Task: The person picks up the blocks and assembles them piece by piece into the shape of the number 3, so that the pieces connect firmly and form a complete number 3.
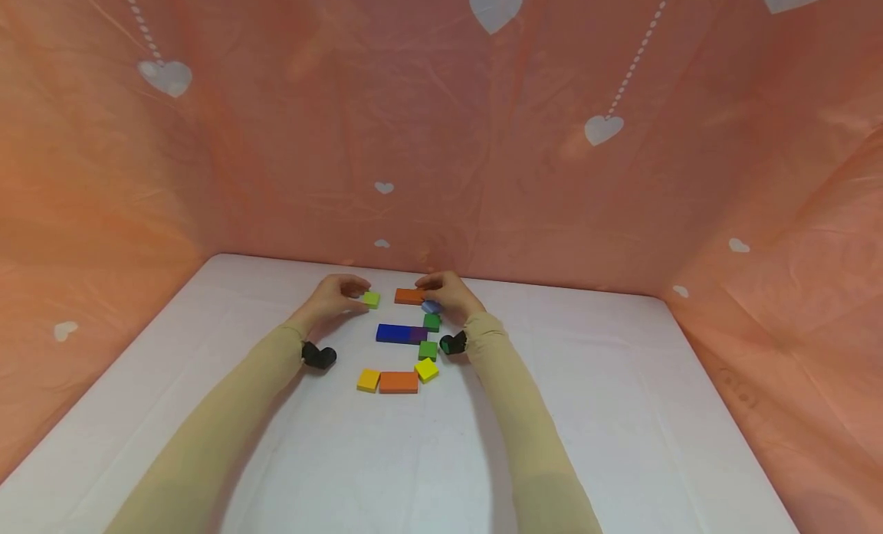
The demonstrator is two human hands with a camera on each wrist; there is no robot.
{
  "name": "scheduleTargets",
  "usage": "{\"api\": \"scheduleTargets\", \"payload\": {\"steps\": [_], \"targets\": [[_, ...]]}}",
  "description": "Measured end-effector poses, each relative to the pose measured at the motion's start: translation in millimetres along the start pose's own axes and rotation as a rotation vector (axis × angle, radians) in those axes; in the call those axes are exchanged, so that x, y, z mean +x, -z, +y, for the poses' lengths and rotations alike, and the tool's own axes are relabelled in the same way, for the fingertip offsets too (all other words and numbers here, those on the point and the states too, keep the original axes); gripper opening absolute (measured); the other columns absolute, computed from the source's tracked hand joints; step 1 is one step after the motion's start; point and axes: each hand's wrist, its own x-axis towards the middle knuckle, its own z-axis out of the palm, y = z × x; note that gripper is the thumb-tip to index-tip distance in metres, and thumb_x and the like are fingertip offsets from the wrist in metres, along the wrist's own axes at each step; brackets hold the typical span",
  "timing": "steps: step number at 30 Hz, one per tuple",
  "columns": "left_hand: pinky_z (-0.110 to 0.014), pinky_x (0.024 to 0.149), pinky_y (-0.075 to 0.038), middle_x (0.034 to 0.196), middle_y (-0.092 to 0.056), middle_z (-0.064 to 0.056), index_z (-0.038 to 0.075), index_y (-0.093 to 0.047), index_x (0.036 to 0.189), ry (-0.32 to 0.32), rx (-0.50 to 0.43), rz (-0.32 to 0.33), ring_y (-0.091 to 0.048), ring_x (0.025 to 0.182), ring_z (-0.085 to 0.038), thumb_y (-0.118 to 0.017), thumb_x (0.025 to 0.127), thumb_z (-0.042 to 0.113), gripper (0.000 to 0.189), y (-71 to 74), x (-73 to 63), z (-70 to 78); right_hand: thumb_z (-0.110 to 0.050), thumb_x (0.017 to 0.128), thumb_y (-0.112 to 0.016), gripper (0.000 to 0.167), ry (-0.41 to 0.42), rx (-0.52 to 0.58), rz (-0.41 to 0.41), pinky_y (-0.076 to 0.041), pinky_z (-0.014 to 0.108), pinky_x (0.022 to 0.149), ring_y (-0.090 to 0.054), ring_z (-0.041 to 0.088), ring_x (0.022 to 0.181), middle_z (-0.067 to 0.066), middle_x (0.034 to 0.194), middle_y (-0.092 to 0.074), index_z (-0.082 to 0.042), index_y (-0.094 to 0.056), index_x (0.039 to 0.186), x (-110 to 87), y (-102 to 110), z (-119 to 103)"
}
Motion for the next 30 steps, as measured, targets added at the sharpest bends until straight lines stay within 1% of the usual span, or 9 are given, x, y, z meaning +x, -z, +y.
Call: {"api": "scheduleTargets", "payload": {"steps": [5, 8, 12, 17, 24, 30], "targets": [[-0.037, 0.091, -0.048, 0.11, -0.063, -0.016, -0.003, -0.064, 0.116, -0.007, 0.046, 0.02, -0.055, 0.098, -0.028, -0.077, 0.078, -0.002, 0.04, -5.2, 3.5, 5.1, -0.007, 0.094, -0.06, 0.027, -0.014, 0.008, 0.0, -0.045, 0.035, 0.098, -0.056, 0.025, 0.107, 0.012, 0.121, -0.063, -0.004, -0.065, 0.121, 1.0, 1.0, 1.3], [-0.037, 0.09, -0.048, 0.109, -0.062, -0.016, -0.003, -0.064, 0.115, 0.01, 0.047, 0.038, -0.055, 0.097, -0.028, -0.076, 0.078, -0.003, 0.039, -7.6, 3.6, 9.4, -0.007, 0.094, -0.06, 0.027, -0.014, 0.012, -0.004, -0.045, 0.035, 0.098, -0.056, 0.025, 0.107, 0.012, 0.12, -0.062, -0.004, -0.065, 0.12, 1.8, 1.4, 2.4], [-0.036, 0.089, -0.049, 0.106, -0.063, -0.015, -0.002, -0.065, 0.113, 0.03, 0.028, 0.066, -0.055, 0.095, -0.027, -0.077, 0.078, -0.002, 0.037, -11.2, 4.7, 12.3, -0.006, 0.094, -0.06, 0.026, -0.013, 0.018, -0.006, -0.045, 0.035, 0.098, -0.054, 0.025, 0.108, 0.011, 0.12, -0.062, -0.004, -0.066, 0.119, 2.8, 1.6, 4.2], [-0.035, 0.086, -0.05, 0.101, -0.064, -0.015, -0.003, -0.067, 0.109, 0.02, 0.012, 0.094, -0.056, 0.091, -0.026, -0.078, 0.077, -0.001, 0.034, -16.4, 8.6, 12.3, -0.006, 0.094, -0.06, 0.026, -0.006, 0.015, -0.008, -0.045, 0.035, 0.097, -0.054, 0.025, 0.106, 0.012, 0.12, -0.062, -0.004, -0.065, 0.119, 3.5, 1.0, 4.2], [-0.036, 0.087, -0.05, 0.101, -0.063, -0.015, -0.002, -0.068, 0.108, 0.032, -0.002, 0.095, -0.056, 0.093, -0.026, -0.079, 0.076, 0.0, 0.034, -24.3, 14.4, 12.8, -0.007, 0.094, -0.061, 0.027, 0.0, 0.003, -0.012, -0.046, 0.034, 0.096, -0.057, 0.024, 0.103, 0.012, 0.12, -0.063, -0.003, -0.064, 0.12, 5.2, 0.4, 5.3], [-0.036, 0.089, -0.05, 0.103, -0.062, -0.014, -0.001, -0.068, 0.108, 0.059, -0.024, 0.101, -0.055, 0.094, -0.027, -0.079, 0.077, 0.0, 0.033, -28.8, 15.6, 14.6, -0.008, 0.094, -0.061, 0.027, -0.011, 0.012, -0.021, -0.046, 0.034, 0.096, -0.058, 0.024, 0.101, 0.012, 0.12, -0.063, -0.002, -0.064, 0.121, 5.2, 0.9, 4.7]]}}
